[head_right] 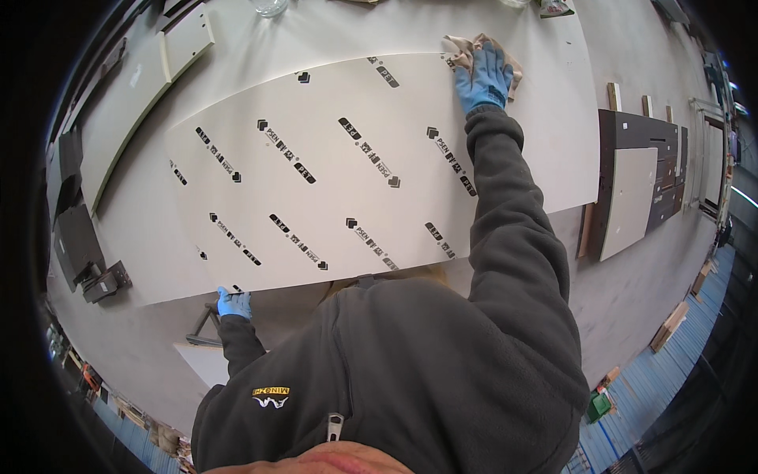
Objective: The person wipes a large cabinet panel with a cloth, pours liquid from a bottle onto the cloth, and continues wiping both sides. They then move the panel to the floor, align it with another panel, and inspect the seam before picking up a metal rod and walking toward a stack of panels.
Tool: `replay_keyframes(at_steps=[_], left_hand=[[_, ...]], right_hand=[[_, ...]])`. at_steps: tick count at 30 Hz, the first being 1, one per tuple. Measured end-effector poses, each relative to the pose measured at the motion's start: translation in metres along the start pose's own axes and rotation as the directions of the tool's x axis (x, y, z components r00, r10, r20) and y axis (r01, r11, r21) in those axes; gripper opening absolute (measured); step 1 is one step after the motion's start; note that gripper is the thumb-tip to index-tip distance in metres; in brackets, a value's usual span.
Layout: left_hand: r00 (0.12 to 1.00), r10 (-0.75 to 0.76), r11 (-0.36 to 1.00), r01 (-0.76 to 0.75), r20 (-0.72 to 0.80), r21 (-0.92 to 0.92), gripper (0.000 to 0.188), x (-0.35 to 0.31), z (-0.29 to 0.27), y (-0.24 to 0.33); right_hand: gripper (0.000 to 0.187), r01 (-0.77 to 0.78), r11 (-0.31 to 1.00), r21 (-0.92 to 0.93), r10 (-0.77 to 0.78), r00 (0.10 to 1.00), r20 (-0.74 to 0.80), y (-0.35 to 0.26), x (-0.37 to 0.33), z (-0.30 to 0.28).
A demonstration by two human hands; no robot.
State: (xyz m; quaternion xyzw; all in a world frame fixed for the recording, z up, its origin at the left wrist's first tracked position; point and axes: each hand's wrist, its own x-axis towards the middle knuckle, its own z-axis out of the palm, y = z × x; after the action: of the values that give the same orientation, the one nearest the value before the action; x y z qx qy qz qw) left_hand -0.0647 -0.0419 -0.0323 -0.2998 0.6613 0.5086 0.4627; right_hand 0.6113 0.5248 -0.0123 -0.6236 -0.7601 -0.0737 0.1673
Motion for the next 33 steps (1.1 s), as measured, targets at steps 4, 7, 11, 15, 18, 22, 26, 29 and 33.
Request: replay_keyframes(at_steps=[4, 7, 11, 15, 18, 22, 26, 29, 33], left_hand=[[1.0, 0.015, 0.999, -0.015, -0.004, 0.047, 0.054, 0.007, -0.004, -0.001], [0.999, -0.024, 0.998, 0.025, 0.021, -0.058, 0.056, -0.003, 0.003, -0.006], [0.999, 0.036, 0.998, -0.037, 0.033, 0.043, 0.065, -0.027, 0.025, -0.011], [0.995, 0.05, 0.999, -0.049, 0.084, -0.011, 0.064, -0.05, 0.043, -0.01], [0.993, 0.089, 0.996, -0.09, 0.071, 0.01, 0.066, -0.059, 0.048, -0.012], [0.985, 0.15, 0.989, -0.15, 0.081, -0.017, 0.062, -0.06, 0.047, -0.014], [0.99, 0.132, 0.991, -0.131, 0.058, -0.012, 0.063, -0.055, 0.045, -0.017], [0.986, 0.133, 0.991, -0.129, 0.097, -0.046, 0.069, -0.051, 0.048, -0.016], [0.996, 0.081, 0.996, -0.079, 0.031, -0.044, 0.072, -0.057, 0.051, -0.014]], right_hand=[[0.045, -0.142, 0.963, 0.227, 0.176, 0.975, -0.137, 0.01, -0.006, -0.006], [0.045, -0.179, 0.977, -0.118, 0.179, 0.984, -0.011, 0.0, -0.023, -0.02], [0.054, -0.189, 0.981, -0.038, 0.189, 0.982, 0.001, -0.099, -0.033, -0.005], [0.046, 0.162, 0.967, 0.196, -0.16, 0.987, -0.025, -0.326, -0.023, 0.014], [0.049, 0.316, 0.836, 0.449, -0.374, 0.927, 0.044, -0.519, -0.058, -0.004], [0.066, 0.578, 0.494, 0.649, -0.679, 0.723, -0.126, -0.653, -0.162, -0.036], [0.062, 0.606, 0.309, 0.733, -0.759, 0.622, -0.194, -0.63, -0.181, -0.02], [0.042, 0.552, 0.532, 0.642, -0.653, 0.75, -0.104, -0.539, -0.135, -0.011], [0.033, 0.311, 0.87, 0.381, -0.318, 0.947, -0.047, -0.307, -0.07, -0.031]])
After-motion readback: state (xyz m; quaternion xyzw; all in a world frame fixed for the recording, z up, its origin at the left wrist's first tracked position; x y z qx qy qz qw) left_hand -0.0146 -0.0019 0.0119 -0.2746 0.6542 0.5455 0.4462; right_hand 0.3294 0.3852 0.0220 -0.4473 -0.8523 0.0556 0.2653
